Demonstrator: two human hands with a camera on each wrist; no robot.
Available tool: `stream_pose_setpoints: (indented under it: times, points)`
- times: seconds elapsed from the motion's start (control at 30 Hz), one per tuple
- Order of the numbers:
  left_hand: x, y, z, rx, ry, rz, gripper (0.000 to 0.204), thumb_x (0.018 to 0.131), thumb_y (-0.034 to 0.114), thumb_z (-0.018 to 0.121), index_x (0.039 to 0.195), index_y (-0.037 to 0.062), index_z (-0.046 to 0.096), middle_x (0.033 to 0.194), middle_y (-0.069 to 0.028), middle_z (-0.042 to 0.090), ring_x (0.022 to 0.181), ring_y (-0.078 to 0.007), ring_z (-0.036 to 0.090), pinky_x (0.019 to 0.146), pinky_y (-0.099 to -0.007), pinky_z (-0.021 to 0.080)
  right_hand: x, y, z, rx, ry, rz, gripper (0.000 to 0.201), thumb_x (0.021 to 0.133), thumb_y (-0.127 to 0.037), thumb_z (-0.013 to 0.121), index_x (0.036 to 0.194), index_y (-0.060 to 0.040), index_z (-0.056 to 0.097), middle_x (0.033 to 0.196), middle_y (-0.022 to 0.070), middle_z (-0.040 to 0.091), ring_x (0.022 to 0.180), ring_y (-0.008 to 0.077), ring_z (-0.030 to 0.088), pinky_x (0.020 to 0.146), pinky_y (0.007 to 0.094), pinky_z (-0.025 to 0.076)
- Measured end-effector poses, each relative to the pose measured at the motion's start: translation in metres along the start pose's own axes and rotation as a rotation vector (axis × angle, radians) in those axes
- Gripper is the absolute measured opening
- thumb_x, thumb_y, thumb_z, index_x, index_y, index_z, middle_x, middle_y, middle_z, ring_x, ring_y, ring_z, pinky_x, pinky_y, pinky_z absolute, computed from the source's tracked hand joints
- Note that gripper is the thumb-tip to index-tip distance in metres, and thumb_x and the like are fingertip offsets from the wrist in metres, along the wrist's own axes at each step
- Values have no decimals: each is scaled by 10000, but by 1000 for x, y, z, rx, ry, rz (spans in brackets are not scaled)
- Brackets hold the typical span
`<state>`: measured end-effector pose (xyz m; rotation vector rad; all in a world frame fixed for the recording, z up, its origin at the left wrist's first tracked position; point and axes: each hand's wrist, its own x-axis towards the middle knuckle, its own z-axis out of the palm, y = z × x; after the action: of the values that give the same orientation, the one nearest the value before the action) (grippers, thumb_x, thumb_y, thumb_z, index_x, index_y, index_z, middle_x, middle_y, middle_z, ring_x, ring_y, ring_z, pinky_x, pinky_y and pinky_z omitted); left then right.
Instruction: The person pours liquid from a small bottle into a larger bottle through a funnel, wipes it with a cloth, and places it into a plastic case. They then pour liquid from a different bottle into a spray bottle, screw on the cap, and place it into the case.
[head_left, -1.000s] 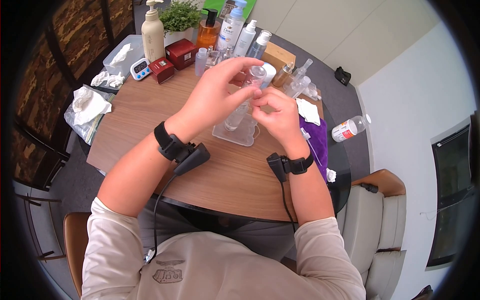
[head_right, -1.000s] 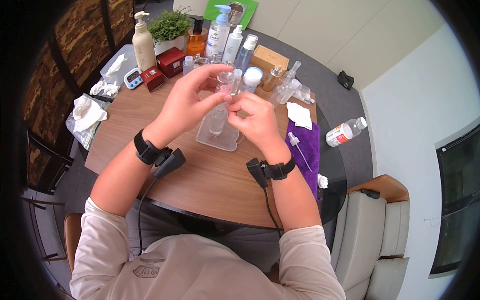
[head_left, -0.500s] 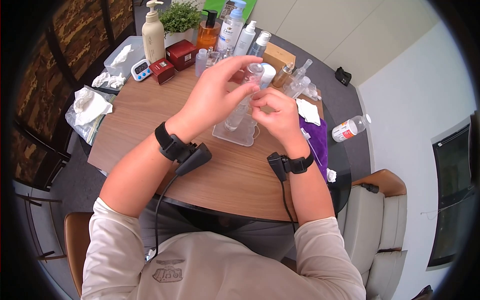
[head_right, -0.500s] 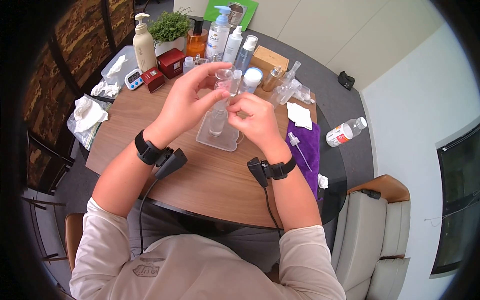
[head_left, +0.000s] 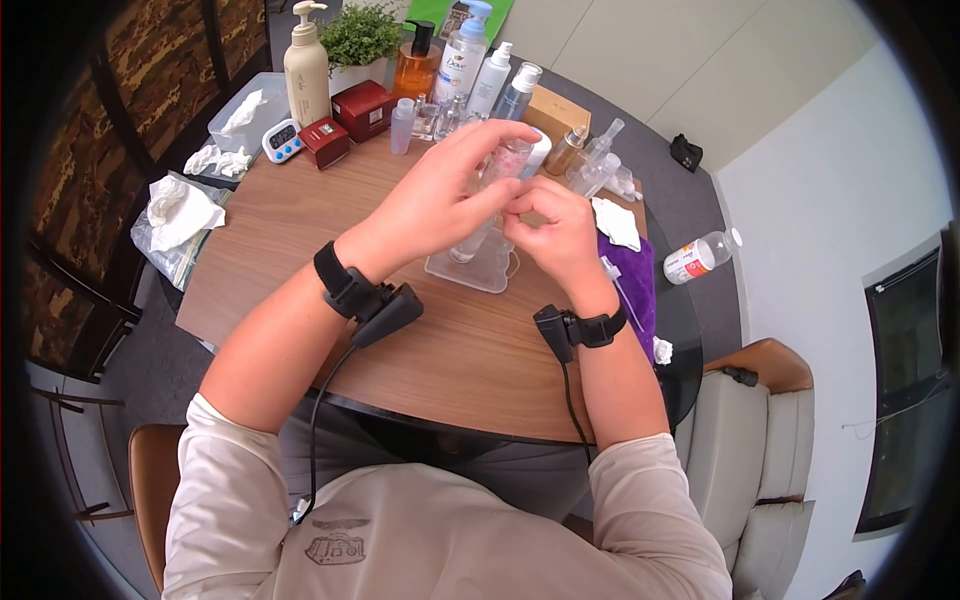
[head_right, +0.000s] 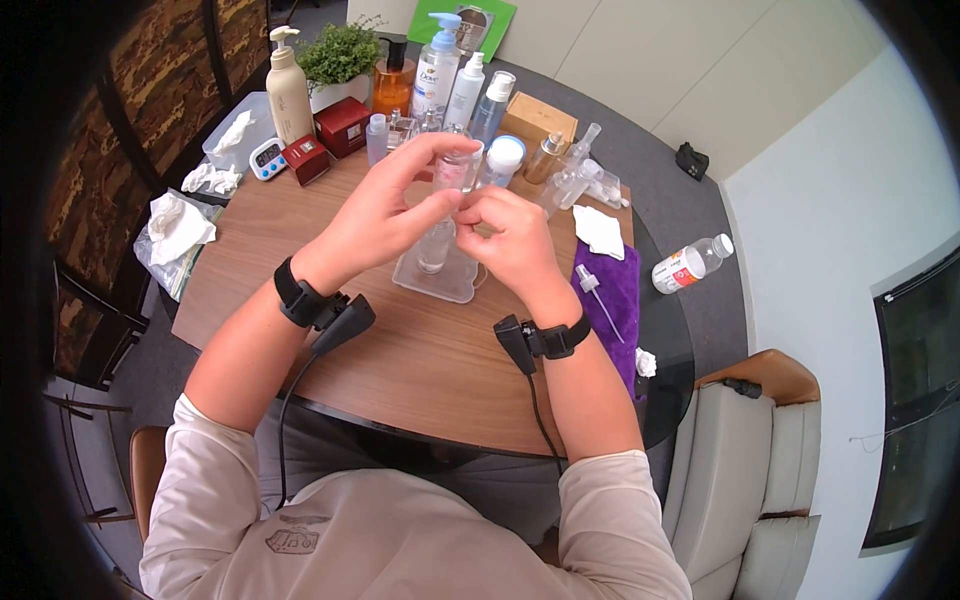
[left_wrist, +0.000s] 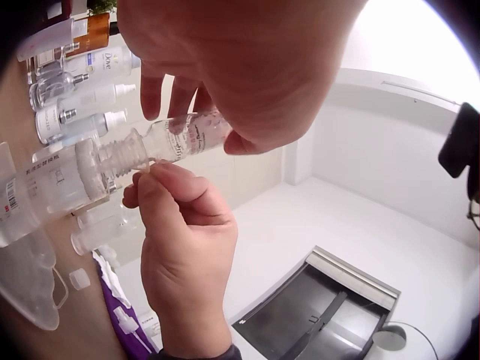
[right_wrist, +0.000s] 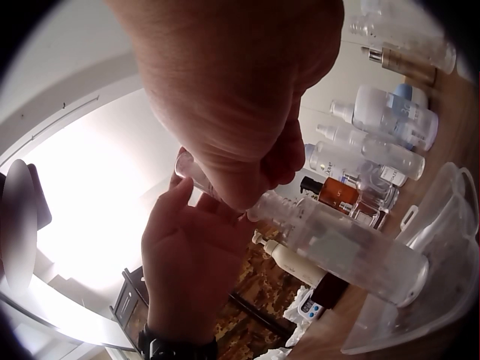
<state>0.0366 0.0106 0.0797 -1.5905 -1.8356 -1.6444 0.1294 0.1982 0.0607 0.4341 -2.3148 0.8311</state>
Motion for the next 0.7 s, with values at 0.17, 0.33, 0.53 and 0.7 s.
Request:
stream_pose_setpoints:
  times: [0.17, 0.33, 0.53, 0.7]
  points:
    - [3, 1, -4, 95, 10, -64, 497, 951, 63, 716, 1433, 104, 599, 1233, -70, 669, 1080, -185, 644, 953, -342, 535, 0, -1, 0, -26, -18, 15, 105, 766, -18, 769, 857, -20, 716, 892, 84, 729, 822, 252, 723, 740, 344, 575]
    - [6, -3, -3, -130, -3, -62, 505, 929, 50, 749, 1415, 92, 619, 1281, -60, 677, 1104, -174, 643, 928, -340, 543, 0, 2, 2, 41, 17, -21, 96, 769, -12, 758, 852, -21, 712, 893, 84, 730, 826, 242, 725, 741, 344, 575]
    - [5, 5, -5, -221, -3, -217, 493, 932, 35, 738, 1411, 69, 625, 1367, -79, 663, 1217, -182, 638, 991, -332, 544, 0, 2, 2, 39, 13, -17, 97, 770, -15, 765, 849, -22, 708, 902, 89, 728, 824, 253, 724, 739, 349, 573]
    - [4, 6, -3, -75, -64, -65, 500, 938, 28, 733, 1423, 86, 626, 1351, -81, 666, 1194, -185, 649, 997, -340, 554, 0, -2, 1, -2, 9, 9, 95, 771, -17, 764, 845, -23, 705, 894, 91, 724, 813, 260, 720, 733, 350, 572]
